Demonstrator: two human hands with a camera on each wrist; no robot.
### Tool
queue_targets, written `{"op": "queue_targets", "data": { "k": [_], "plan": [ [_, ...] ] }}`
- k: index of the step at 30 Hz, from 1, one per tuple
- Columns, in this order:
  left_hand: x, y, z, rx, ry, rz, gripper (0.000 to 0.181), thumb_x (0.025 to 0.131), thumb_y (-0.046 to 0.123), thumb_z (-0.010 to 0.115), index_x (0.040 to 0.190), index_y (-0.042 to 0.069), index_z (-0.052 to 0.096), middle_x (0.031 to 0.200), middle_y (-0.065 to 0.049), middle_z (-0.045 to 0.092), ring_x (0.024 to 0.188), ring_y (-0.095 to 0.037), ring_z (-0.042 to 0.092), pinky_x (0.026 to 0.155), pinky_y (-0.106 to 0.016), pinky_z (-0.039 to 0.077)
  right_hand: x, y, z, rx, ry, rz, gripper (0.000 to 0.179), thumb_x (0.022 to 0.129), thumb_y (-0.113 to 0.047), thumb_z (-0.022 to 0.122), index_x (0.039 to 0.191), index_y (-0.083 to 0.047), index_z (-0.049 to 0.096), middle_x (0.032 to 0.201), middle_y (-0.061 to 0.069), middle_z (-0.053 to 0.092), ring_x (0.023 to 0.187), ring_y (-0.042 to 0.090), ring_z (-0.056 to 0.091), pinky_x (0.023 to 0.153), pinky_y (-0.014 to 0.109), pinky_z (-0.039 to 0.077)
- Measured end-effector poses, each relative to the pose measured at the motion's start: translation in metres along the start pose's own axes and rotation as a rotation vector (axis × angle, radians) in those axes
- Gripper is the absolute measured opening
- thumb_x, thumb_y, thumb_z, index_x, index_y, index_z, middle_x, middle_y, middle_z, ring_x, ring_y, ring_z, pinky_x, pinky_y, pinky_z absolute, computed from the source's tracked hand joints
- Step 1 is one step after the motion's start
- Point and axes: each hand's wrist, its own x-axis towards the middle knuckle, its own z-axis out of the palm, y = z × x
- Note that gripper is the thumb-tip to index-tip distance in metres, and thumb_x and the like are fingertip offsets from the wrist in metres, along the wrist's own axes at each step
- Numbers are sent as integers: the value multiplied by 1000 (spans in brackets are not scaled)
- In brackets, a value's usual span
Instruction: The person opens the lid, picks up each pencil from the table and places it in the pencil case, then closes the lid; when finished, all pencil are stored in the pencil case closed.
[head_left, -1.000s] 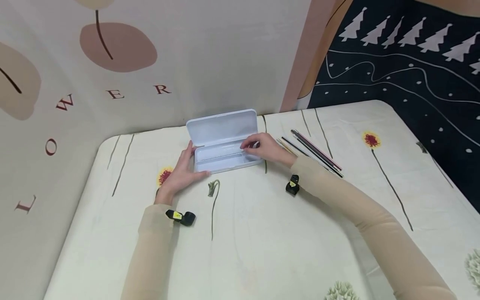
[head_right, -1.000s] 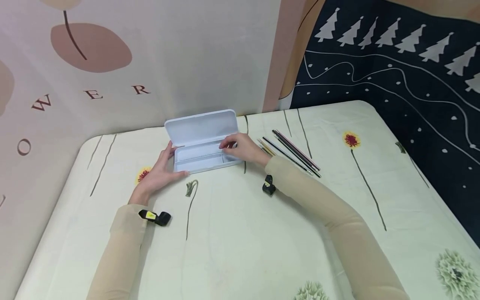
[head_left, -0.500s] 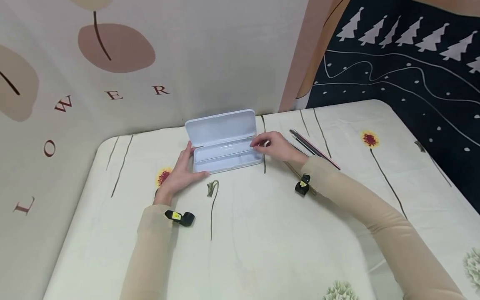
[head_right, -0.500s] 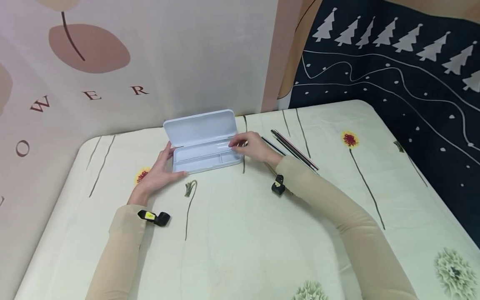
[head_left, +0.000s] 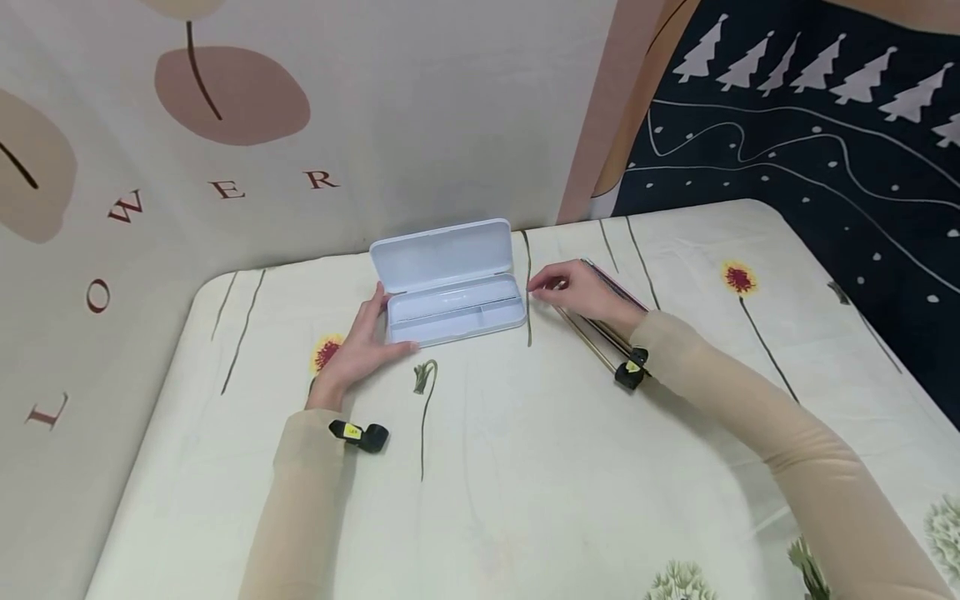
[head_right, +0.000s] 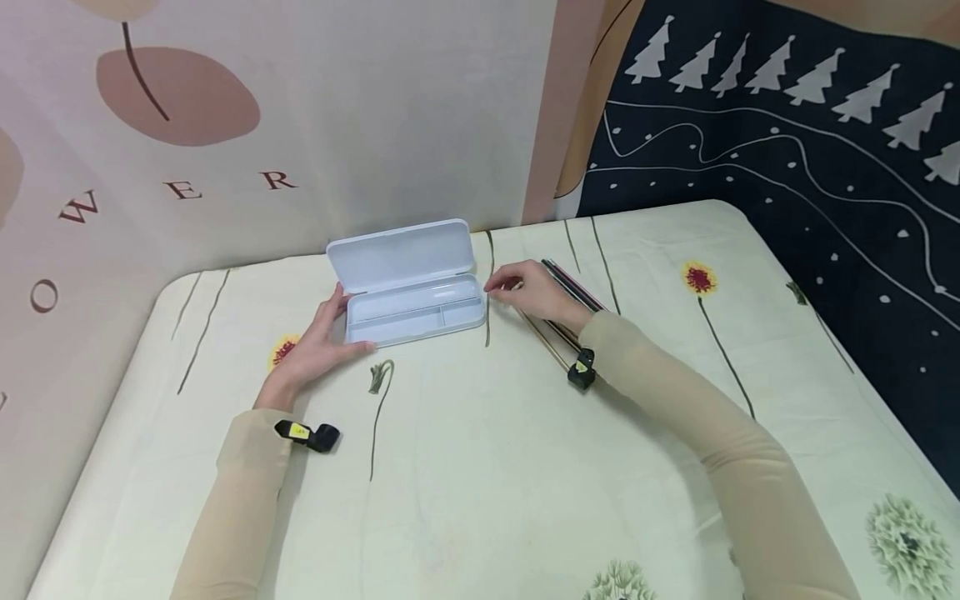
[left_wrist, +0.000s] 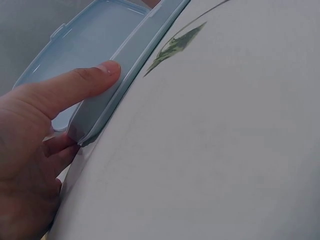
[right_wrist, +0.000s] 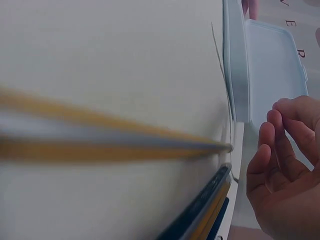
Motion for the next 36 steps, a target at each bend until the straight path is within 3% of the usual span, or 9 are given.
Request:
{"op": "queue_targets", "data": {
  "k": [4, 11, 21, 26, 32, 36],
  "plan": [
    [2, -5, 0, 6, 1, -1, 113, 81, 22, 80, 155, 12, -6, 155, -16, 17, 144, -26, 10, 116, -48, 8, -7, 4, -7, 4, 5, 45, 16, 92, -6, 64, 105, -1, 72, 102, 10, 69, 86, 21, 55, 72, 28, 45],
    [2, -6, 1, -1, 9, 16, 112, 80, 23, 80, 155, 9, -2, 157, -15, 15, 144, -25, 11, 116, -46, 9, -19, 15, -20, -17, 37, 31, 17, 91, -4, 64, 105, 2, 71, 105, 14, 67, 91, 22, 56, 76, 28, 45],
    [2, -8, 1, -31, 6, 28, 108, 81, 20, 79, 154, 3, 1, 156, -19, 17, 144, -28, 10, 116, -47, 8, -38, 31, -44, -59, 73, 90, 18, 93, -9, 64, 106, 1, 71, 104, 13, 67, 88, 19, 56, 74, 24, 45],
    [1, -1, 0, -46, -3, 28, 105, 83, 15, 77, 153, 1, 0, 155, -22, 16, 144, -29, 9, 116, -47, 7, -47, 36, -54, -73, 99, 144, 19, 93, -12, 65, 107, 0, 71, 106, 12, 67, 91, 21, 56, 74, 25, 45],
    [-7, 24, -2, -74, -9, 40, 98, 83, 3, 74, 149, -9, 2, 151, -31, 17, 143, -38, 9, 115, -51, 5, -54, 42, -64, -105, 129, 210, 19, 94, -13, 64, 109, -3, 71, 108, 11, 66, 93, 21, 56, 74, 24, 45],
    [-3, 14, 0, -59, -9, 20, 98, 84, 8, 76, 150, -4, 4, 153, -25, 18, 143, -33, 10, 116, -47, 5, -60, 45, -68, -127, 136, 213, 21, 95, -14, 62, 110, -1, 70, 109, 14, 65, 94, 24, 55, 73, 22, 45]
  ]
}}
